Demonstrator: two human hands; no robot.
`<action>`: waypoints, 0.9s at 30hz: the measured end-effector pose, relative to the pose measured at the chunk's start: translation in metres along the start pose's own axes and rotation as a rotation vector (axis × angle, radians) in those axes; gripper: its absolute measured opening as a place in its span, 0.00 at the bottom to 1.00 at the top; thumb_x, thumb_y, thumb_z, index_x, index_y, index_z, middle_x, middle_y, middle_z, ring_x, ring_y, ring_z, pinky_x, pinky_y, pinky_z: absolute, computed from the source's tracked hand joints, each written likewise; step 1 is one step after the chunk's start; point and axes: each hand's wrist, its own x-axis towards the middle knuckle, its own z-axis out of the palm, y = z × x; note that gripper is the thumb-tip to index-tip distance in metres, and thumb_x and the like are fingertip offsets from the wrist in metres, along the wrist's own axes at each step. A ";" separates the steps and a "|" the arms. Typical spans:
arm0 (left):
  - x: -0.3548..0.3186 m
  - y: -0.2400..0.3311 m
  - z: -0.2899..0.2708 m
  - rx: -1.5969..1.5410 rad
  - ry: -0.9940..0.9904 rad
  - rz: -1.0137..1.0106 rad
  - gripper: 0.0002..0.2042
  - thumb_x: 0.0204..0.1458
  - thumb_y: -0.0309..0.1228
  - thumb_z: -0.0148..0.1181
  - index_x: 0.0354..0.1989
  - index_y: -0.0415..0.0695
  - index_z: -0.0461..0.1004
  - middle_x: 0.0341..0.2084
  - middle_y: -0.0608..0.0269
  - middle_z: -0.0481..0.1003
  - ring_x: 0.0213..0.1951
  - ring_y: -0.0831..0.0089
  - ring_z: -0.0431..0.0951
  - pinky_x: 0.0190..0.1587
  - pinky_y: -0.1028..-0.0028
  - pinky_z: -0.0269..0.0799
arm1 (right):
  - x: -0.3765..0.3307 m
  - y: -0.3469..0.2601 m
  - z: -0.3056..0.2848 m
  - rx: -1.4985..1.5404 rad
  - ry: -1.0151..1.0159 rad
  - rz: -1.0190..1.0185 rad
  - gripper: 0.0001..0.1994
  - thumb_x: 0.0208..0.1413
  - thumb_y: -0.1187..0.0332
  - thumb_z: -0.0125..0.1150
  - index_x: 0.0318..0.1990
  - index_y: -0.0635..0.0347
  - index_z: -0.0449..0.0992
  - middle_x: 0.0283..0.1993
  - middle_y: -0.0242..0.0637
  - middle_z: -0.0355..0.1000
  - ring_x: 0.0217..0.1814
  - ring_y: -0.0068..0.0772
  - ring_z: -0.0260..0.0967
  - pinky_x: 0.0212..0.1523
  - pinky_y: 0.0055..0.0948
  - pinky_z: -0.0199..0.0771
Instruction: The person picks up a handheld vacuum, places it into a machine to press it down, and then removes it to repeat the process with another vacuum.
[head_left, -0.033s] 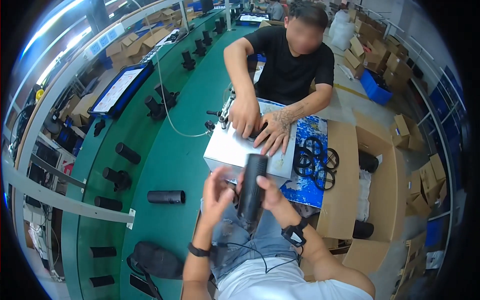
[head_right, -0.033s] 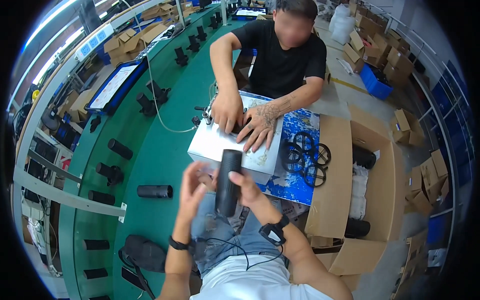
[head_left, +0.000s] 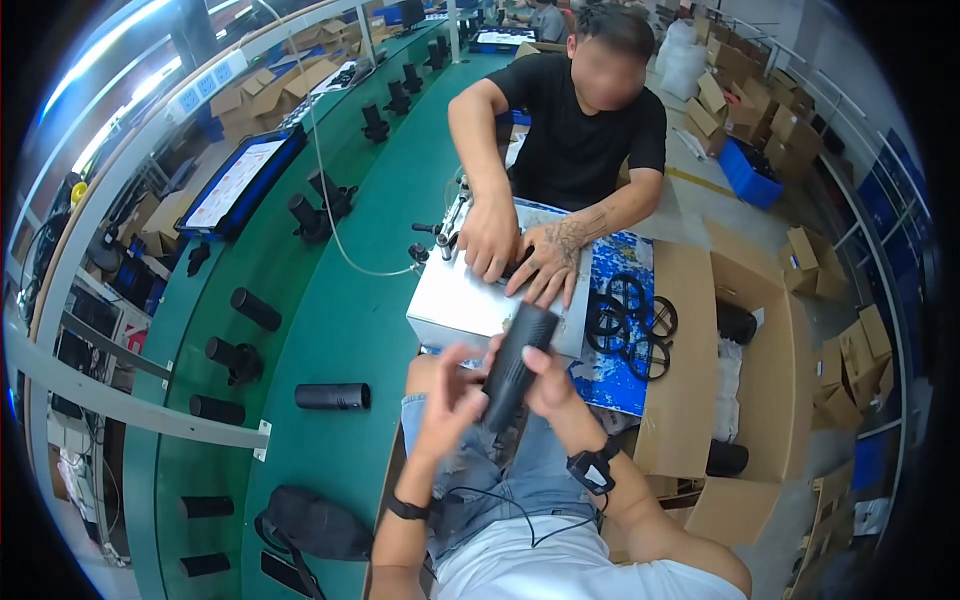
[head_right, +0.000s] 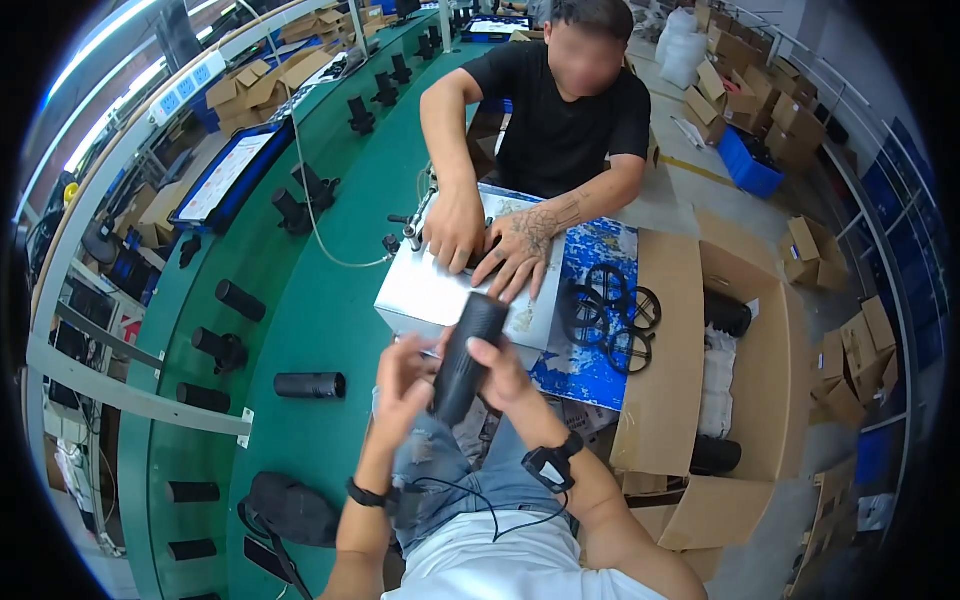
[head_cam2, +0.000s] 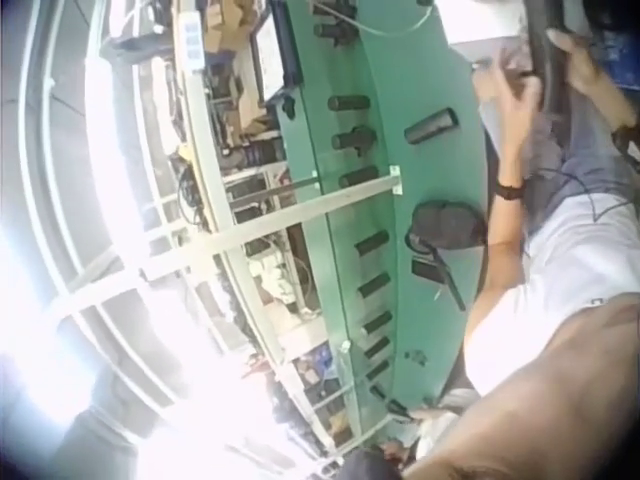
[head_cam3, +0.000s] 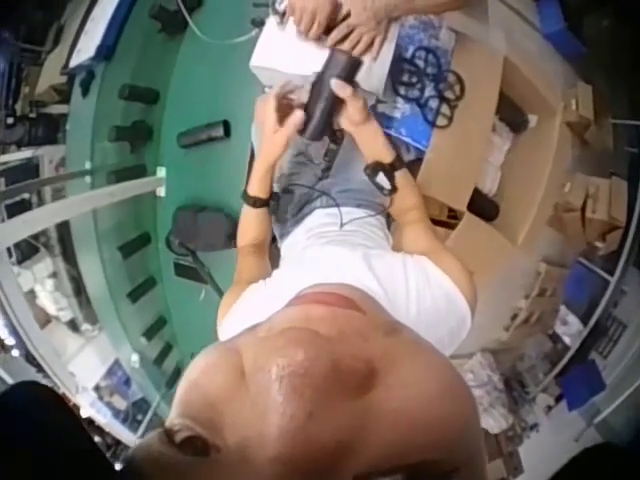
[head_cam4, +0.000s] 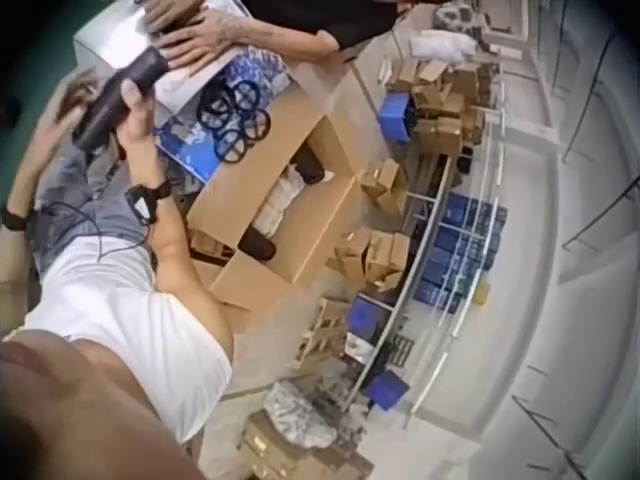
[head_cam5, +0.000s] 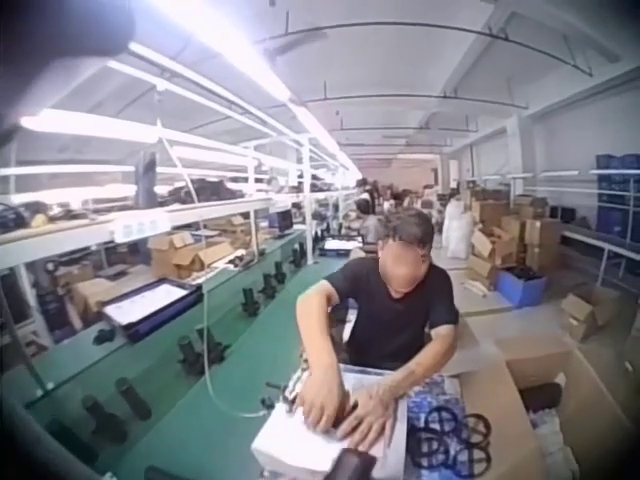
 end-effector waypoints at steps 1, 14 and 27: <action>-0.012 -0.024 0.001 0.275 -0.033 0.005 0.36 0.48 0.32 0.66 0.65 0.40 0.54 0.56 0.54 0.62 0.50 0.69 0.69 0.50 0.70 0.68 | -0.002 -0.003 0.000 -0.090 0.075 -0.071 0.26 0.50 0.56 0.63 0.50 0.67 0.66 0.43 0.43 0.70 0.46 0.35 0.71 0.48 0.33 0.74; 0.030 -0.022 0.015 -0.459 -0.219 -0.419 0.26 0.52 0.39 0.58 0.55 0.33 0.65 0.37 0.56 0.74 0.31 0.74 0.77 0.28 0.76 0.76 | 0.015 -0.043 -0.044 0.116 -0.280 -0.220 0.33 0.41 0.54 0.74 0.51 0.49 0.59 0.41 0.31 0.64 0.50 0.36 0.65 0.60 0.46 0.61; 0.055 -0.045 0.002 -0.474 -0.100 -0.086 0.36 0.40 0.12 0.66 0.60 0.38 0.58 0.54 0.57 0.64 0.56 0.71 0.66 0.61 0.69 0.64 | 0.052 -0.057 -0.055 0.047 -0.304 -0.359 0.30 0.36 0.61 0.76 0.45 0.41 0.60 0.38 0.18 0.63 0.47 0.23 0.63 0.64 0.42 0.54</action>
